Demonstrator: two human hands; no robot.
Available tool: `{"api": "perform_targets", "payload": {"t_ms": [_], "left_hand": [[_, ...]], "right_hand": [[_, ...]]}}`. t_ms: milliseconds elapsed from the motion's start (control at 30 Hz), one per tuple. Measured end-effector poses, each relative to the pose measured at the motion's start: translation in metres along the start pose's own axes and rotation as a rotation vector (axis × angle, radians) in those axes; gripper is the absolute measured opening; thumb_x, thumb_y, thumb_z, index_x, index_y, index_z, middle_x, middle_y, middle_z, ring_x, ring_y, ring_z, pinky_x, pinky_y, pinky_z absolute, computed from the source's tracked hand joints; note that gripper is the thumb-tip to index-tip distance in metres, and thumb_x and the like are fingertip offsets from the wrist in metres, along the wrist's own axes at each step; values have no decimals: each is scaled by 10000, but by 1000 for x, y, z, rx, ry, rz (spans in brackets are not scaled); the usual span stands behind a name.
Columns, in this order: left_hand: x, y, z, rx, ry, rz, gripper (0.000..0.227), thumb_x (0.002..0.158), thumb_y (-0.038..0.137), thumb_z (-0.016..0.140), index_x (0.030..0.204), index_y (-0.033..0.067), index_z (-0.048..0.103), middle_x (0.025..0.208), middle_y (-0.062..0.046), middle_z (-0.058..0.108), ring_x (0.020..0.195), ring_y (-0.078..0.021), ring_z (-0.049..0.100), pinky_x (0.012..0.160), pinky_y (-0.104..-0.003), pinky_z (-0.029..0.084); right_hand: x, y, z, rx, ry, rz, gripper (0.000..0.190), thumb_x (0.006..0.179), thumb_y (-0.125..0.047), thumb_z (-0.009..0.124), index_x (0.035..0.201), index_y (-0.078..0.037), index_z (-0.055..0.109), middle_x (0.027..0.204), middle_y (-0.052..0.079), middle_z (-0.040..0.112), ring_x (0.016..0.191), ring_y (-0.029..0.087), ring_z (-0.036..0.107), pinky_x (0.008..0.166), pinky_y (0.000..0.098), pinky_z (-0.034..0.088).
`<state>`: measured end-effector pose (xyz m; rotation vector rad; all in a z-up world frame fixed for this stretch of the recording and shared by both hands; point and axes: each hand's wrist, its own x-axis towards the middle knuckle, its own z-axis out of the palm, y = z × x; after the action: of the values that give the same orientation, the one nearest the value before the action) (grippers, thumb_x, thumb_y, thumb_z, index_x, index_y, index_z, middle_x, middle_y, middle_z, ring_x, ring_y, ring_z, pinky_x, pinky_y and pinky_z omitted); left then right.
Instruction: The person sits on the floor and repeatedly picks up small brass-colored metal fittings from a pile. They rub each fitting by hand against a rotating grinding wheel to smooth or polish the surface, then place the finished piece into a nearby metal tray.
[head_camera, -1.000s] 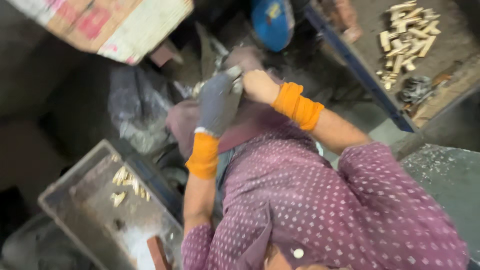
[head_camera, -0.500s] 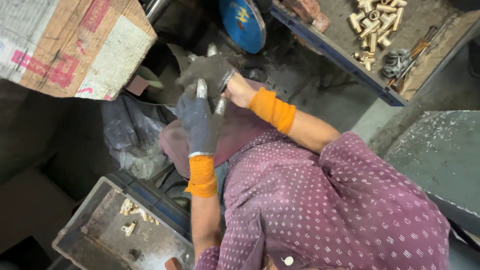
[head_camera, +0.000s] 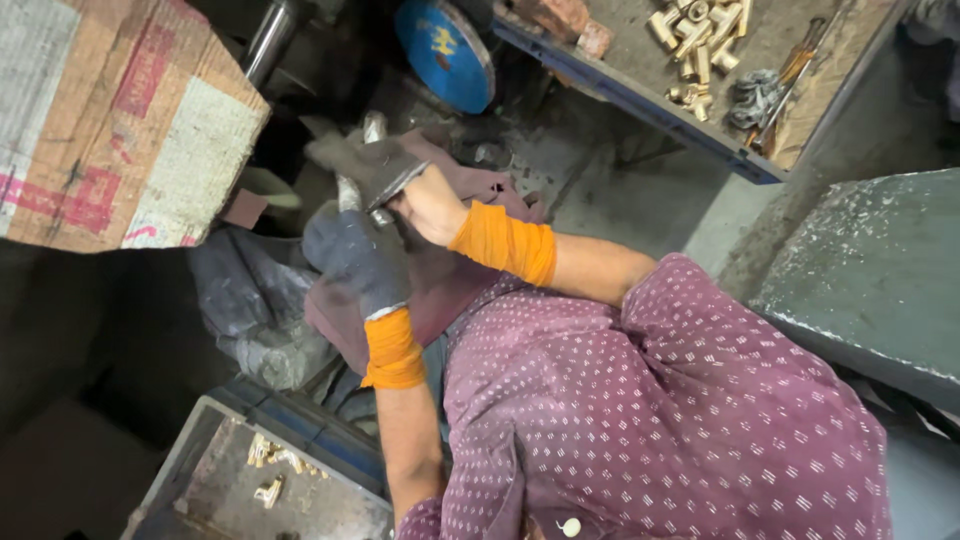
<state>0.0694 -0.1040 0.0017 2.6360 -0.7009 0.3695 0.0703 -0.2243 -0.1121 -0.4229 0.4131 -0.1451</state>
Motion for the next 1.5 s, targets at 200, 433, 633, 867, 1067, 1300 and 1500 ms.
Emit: {"api": "perform_targets", "payload": {"t_ms": [200, 433, 633, 867, 1067, 1300, 1500], "left_hand": [[-23, 7, 17, -69, -31, 136, 530, 952, 157, 673, 1453, 15, 578, 993, -132, 648, 942, -352, 610, 821, -506, 483], [-2, 25, -12, -221, 62, 164, 490, 956, 147, 642, 1430, 41, 572, 1132, -155, 665, 1039, -368, 624, 916, -495, 482], [-8, 24, -14, -469, 67, 56, 379, 1033, 89, 631, 1406, 39, 588, 1150, -178, 658, 1066, -383, 623, 949, -487, 491], [-26, 26, -13, -428, 45, 168, 387, 1005, 98, 627, 1384, 38, 578, 1170, -203, 622, 1096, -418, 583, 979, -524, 465], [-12, 34, -33, -407, -7, 176, 495, 919, 79, 630, 1412, 60, 583, 1161, -162, 644, 1104, -392, 591, 999, -500, 460], [3, 38, -49, -504, 55, 150, 376, 968, -7, 692, 1330, 49, 606, 1152, -162, 654, 1065, -362, 620, 968, -453, 479], [-13, 40, -44, -649, 86, 118, 331, 948, -74, 692, 1246, 41, 602, 1131, -179, 636, 1050, -379, 616, 941, -446, 500]], "right_hand": [[-1, -10, 8, -13, -30, -170, 227, 995, 18, 684, 1220, 8, 658, 1135, 119, 720, 991, 215, 709, 861, 367, 588], [7, -8, 11, 5, -24, -66, 379, 1055, -133, 638, 1407, -17, 557, 1381, 95, 621, 1211, 186, 633, 1067, 365, 502], [-20, -58, 59, 36, -406, 190, 541, 1106, -319, 492, 1563, -53, 378, 1577, 204, 486, 1403, 349, 552, 1194, 399, 436], [-34, -64, 75, 48, -424, 13, 548, 1138, -277, 486, 1565, 48, 376, 1605, 217, 469, 1459, 309, 549, 1272, 382, 414], [-21, -39, 40, 199, -248, 77, 502, 1144, -239, 478, 1551, 44, 397, 1534, 203, 502, 1371, 321, 540, 1181, 442, 457], [-36, -91, 98, 71, -772, 216, 623, 1131, -410, 500, 1633, -106, 293, 1652, 133, 424, 1511, 283, 484, 1271, 398, 402], [-24, -71, 115, 6, -527, -67, 615, 1162, -469, 464, 1564, -28, 313, 1547, 152, 420, 1465, 323, 460, 1278, 466, 374]]}}
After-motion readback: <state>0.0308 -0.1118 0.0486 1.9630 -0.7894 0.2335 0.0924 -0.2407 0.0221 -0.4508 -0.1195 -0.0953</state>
